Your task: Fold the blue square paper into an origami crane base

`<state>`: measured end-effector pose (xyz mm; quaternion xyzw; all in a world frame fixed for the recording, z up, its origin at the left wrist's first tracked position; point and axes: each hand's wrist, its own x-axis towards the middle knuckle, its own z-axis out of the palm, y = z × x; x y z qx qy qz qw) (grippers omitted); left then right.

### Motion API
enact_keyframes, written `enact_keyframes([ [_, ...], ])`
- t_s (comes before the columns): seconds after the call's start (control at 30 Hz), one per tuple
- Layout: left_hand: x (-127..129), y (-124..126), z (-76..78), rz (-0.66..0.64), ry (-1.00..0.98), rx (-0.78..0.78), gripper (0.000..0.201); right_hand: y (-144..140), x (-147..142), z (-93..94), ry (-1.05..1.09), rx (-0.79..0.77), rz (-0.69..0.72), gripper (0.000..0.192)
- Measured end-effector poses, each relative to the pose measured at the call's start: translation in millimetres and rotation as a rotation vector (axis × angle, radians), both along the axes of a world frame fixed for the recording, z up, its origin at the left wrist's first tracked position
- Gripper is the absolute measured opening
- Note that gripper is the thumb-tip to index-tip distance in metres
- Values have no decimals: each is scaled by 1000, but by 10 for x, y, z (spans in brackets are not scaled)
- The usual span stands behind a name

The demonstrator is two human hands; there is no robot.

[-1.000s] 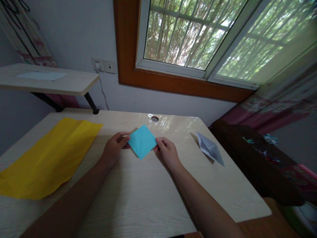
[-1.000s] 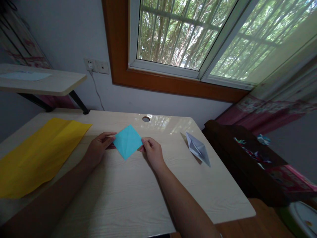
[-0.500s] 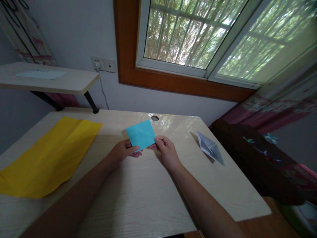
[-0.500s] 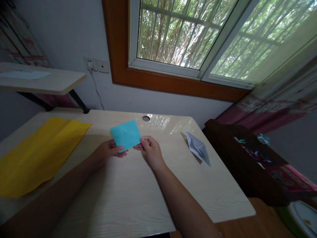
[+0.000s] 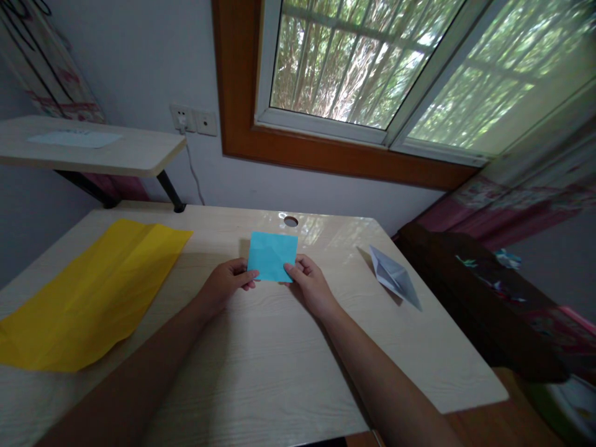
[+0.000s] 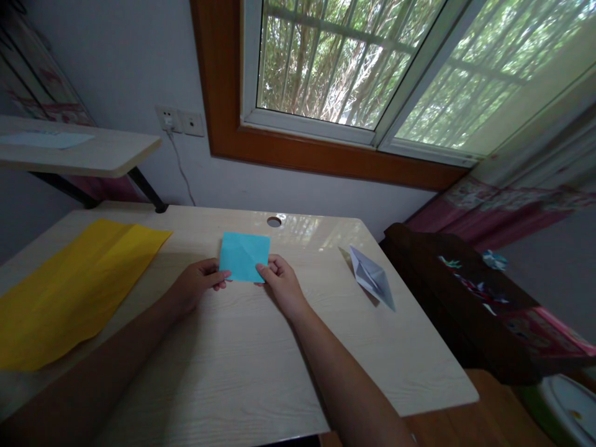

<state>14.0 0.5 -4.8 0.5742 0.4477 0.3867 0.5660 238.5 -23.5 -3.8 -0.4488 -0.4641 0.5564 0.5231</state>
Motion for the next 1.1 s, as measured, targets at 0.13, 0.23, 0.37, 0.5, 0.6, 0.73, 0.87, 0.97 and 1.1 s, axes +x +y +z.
enact_keyframes([
  [0.13,15,-8,-3,-19,-56,45,37,-2,17,15,-88,10,-35,32],
  [0.23,41,-32,14,-1,-133,93,62,4,21,40,-74,7,-50,32],
  [0.37,50,-63,27,42,-105,176,73,8,13,53,-65,-4,-61,33],
  [0.5,17,-74,36,96,-33,221,68,6,6,50,-28,-14,-43,33],
  [0.6,-4,-81,62,94,6,205,62,5,3,49,-23,-25,-50,33],
  [0.73,-12,-92,88,108,28,227,64,-1,-4,53,16,-39,-39,31],
  [0.87,-29,-94,70,140,93,304,63,-10,-15,61,30,-47,-8,32],
  [0.97,-49,-96,56,139,148,365,54,-15,-20,53,12,-68,1,33],
  [1.1,-58,-112,92,141,194,437,43,-20,-15,19,65,-69,37,30],
])
